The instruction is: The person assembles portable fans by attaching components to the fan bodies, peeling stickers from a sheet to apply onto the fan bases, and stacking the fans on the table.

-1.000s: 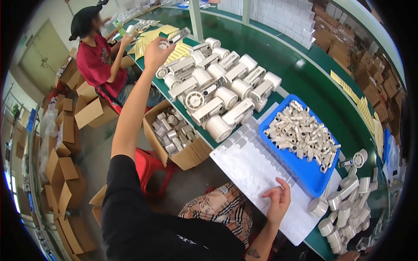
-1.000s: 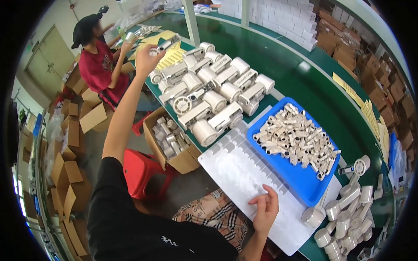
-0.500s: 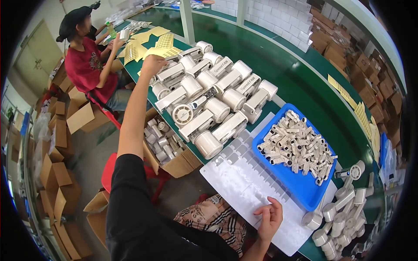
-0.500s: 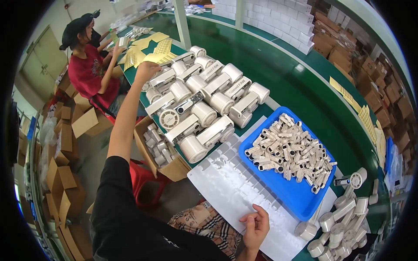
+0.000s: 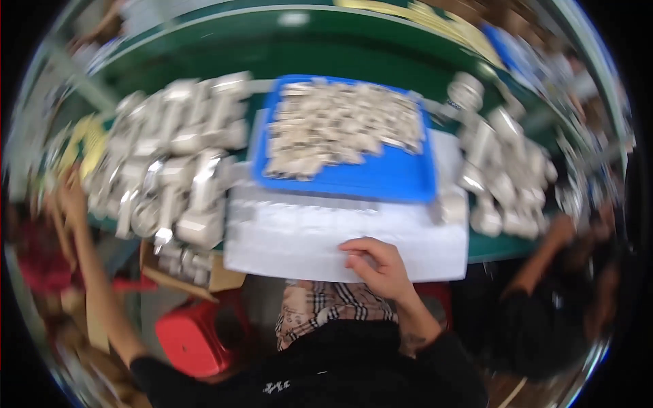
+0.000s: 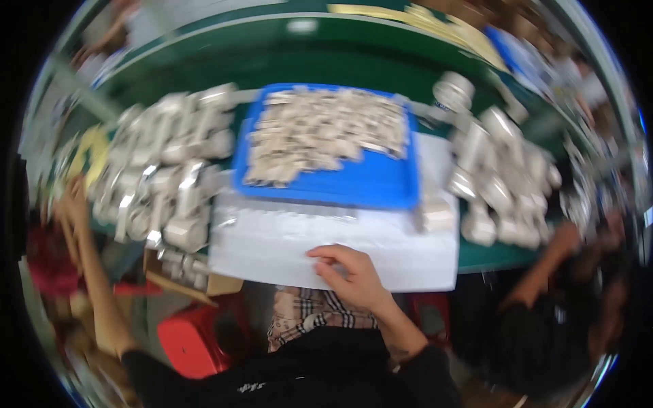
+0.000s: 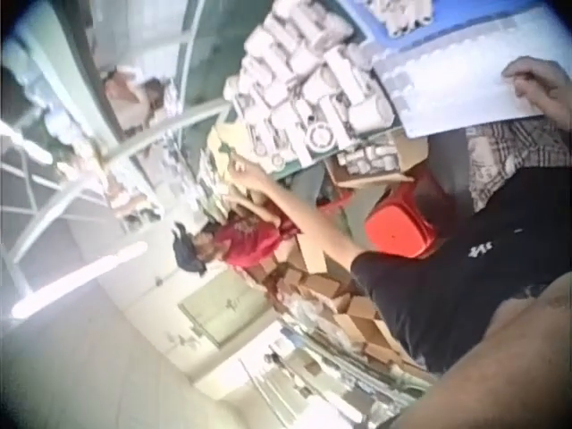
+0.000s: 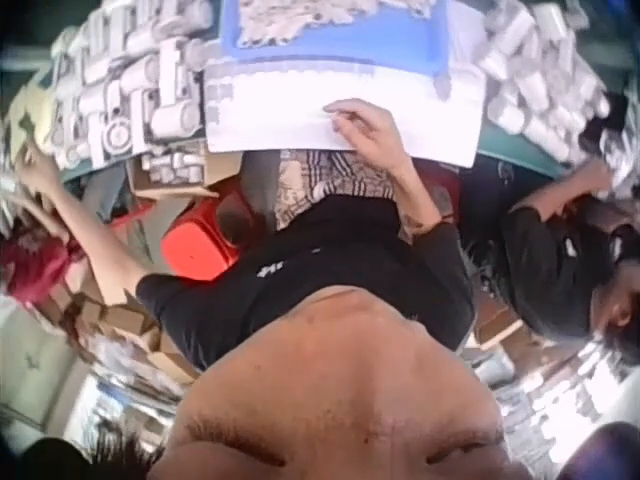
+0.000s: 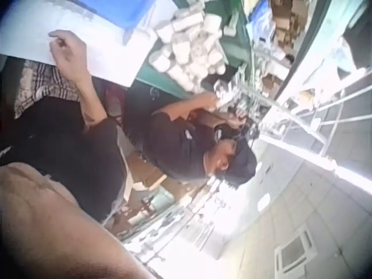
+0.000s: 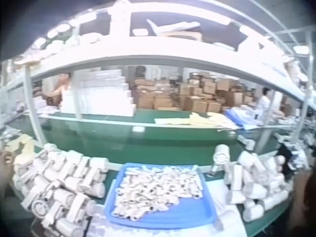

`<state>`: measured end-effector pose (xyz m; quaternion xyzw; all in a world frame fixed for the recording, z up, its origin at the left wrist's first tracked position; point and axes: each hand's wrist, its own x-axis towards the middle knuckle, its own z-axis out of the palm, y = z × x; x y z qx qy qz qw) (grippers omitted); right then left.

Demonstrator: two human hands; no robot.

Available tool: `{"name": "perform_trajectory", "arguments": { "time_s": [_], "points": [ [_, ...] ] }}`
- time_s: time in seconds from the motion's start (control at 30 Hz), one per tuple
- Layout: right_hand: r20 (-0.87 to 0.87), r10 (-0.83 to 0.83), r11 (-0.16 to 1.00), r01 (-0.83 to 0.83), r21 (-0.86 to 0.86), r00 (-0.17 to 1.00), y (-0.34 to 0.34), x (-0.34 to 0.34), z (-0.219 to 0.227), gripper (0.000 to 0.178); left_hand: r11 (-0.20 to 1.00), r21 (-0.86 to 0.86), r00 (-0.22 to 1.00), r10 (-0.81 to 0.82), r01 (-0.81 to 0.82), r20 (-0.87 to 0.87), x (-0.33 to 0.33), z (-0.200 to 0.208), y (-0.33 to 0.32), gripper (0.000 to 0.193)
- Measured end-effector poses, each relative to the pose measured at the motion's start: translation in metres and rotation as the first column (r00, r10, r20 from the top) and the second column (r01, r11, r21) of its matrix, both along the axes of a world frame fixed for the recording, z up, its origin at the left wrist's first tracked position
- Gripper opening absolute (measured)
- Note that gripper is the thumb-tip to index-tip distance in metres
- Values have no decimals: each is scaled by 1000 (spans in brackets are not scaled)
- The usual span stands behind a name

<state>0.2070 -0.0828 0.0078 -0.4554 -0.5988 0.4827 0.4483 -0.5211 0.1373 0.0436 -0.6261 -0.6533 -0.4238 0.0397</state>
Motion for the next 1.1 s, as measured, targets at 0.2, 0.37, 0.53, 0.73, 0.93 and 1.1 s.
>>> {"name": "perform_trajectory", "arguments": {
  "time_s": [0.2, 0.37, 0.53, 0.73, 0.93, 1.1],
  "points": [
    [254, -683, 698, 508, 505, 685, -21, 111, 55, 6, 975, -82, 979, -203, 205, 29, 186, 63, -68, 23],
    [686, -383, 923, 234, 304, 619, -8, 130, 78, 37, 755, 214, 784, -577, 619, -230, 320, 139, -172, 36],
    [791, -277, 959, 106, 263, 546, -13, 143, 23, 62, 849, 141, 857, -484, 509, -177, 335, 129, -255, 41],
    [744, -423, 888, 75, 453, 518, -34, 144, 49, 58, 926, 69, 917, -353, 371, -187, 329, 120, -311, 41],
    [839, -292, 955, 179, 235, 459, -68, 111, 105, 40, 876, 339, 914, -227, 342, -336, 354, 141, -272, 40],
    [940, -208, 978, 92, 190, 271, -35, 66, 95, 51, 815, 450, 875, -138, 366, -464, 348, 185, -269, 40]
  ]
}}
